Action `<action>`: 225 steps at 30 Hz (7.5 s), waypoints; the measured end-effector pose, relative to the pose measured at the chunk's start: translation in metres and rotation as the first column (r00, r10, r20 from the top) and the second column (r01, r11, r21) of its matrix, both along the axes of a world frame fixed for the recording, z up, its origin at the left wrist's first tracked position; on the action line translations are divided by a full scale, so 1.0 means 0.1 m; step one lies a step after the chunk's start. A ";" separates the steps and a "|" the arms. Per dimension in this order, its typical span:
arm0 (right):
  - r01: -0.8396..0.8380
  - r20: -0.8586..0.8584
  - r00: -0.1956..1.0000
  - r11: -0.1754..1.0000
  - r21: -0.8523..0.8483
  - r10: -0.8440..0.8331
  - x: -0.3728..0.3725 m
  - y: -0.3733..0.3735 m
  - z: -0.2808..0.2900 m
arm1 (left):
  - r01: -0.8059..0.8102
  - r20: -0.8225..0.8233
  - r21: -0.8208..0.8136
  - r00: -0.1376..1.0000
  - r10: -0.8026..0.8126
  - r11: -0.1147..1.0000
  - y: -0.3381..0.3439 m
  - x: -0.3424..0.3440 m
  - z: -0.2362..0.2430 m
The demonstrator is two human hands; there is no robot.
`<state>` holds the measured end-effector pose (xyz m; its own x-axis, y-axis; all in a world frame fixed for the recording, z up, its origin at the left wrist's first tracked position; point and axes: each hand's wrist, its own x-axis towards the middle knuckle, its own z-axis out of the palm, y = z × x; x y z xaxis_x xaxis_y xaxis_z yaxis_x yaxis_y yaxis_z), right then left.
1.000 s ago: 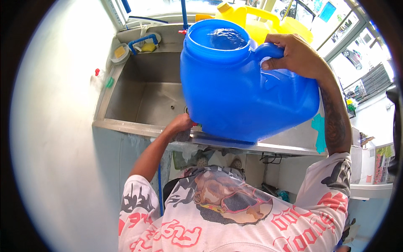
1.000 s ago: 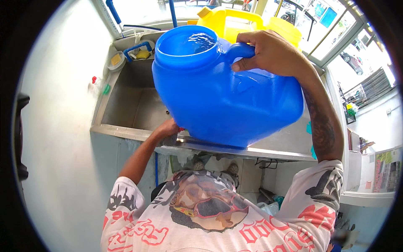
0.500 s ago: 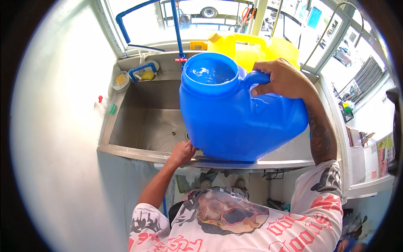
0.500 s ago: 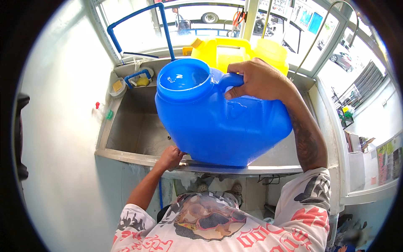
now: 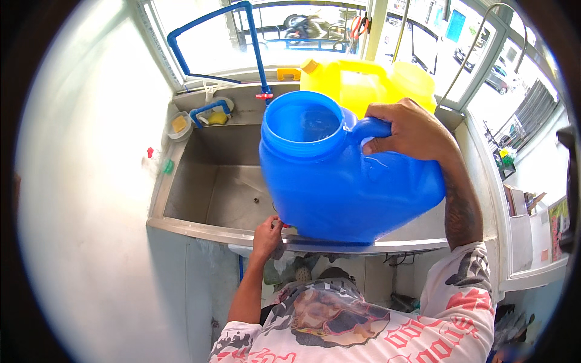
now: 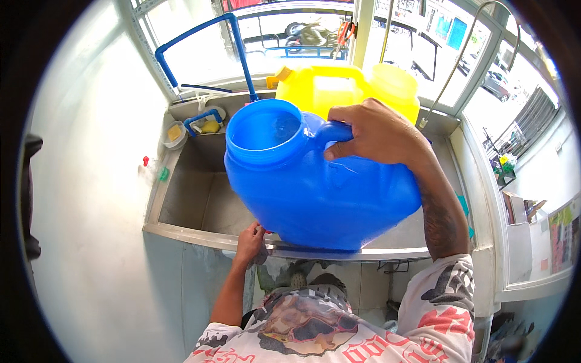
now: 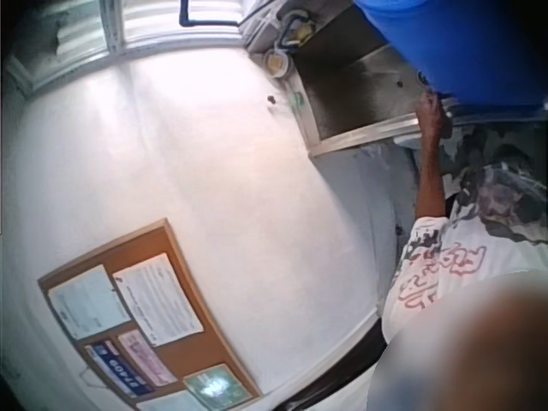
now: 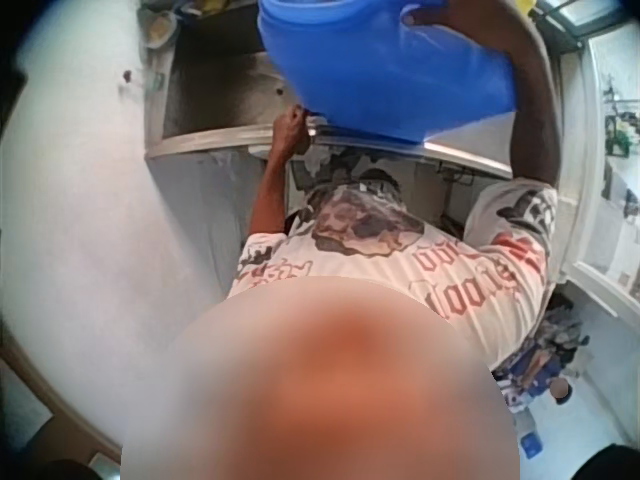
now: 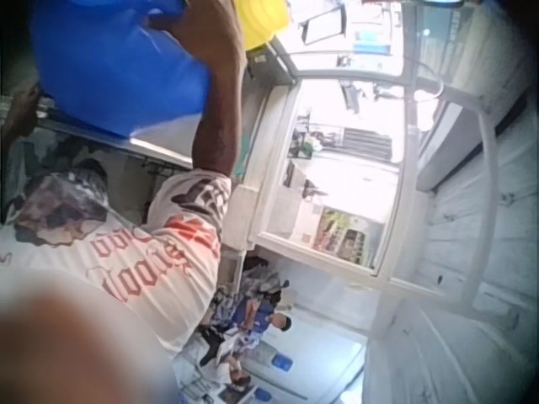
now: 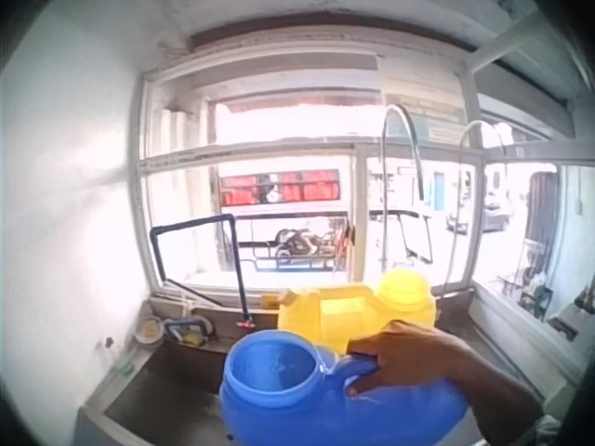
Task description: The person pours water from a blue container into a sink, then wipes the container with a cloth. They use a hot air gun to heat and attach a green plastic piece to the container's spout area, pressing it into place.
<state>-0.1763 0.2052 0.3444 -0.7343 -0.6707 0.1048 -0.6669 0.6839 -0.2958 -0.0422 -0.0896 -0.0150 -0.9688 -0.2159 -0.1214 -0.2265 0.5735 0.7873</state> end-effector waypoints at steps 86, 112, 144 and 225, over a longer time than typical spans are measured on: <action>-0.235 -0.195 0.945 0.960 0.152 0.262 -0.09 0.53 0.30 | 0.518 -0.353 -0.127 0.773 -0.527 0.846 0.18 -0.21 -0.06; -0.089 0.093 0.992 0.993 0.076 0.082 -0.24 2.77 0.41 | 0.606 -0.292 -0.090 0.743 -0.602 0.791 2.46 -0.51 0.22; 0.879 -0.364 0.418 0.472 -0.068 -0.832 -0.48 4.16 0.09 | 0.654 -0.460 0.426 0.752 -0.473 0.626 5.07 -3.31 0.41; 0.347 0.477 0.678 -0.328 -0.878 -0.559 0.39 4.54 -2.71 | -0.013 -0.233 0.423 0.965 0.122 0.906 0.37 -1.63 0.57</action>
<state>-0.1372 0.6589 0.0736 -0.6631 0.7104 0.2360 -0.4067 -0.0772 -0.9103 -0.2053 -0.0521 0.0422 -0.9638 -0.2650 0.0282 -0.0188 0.1732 0.9847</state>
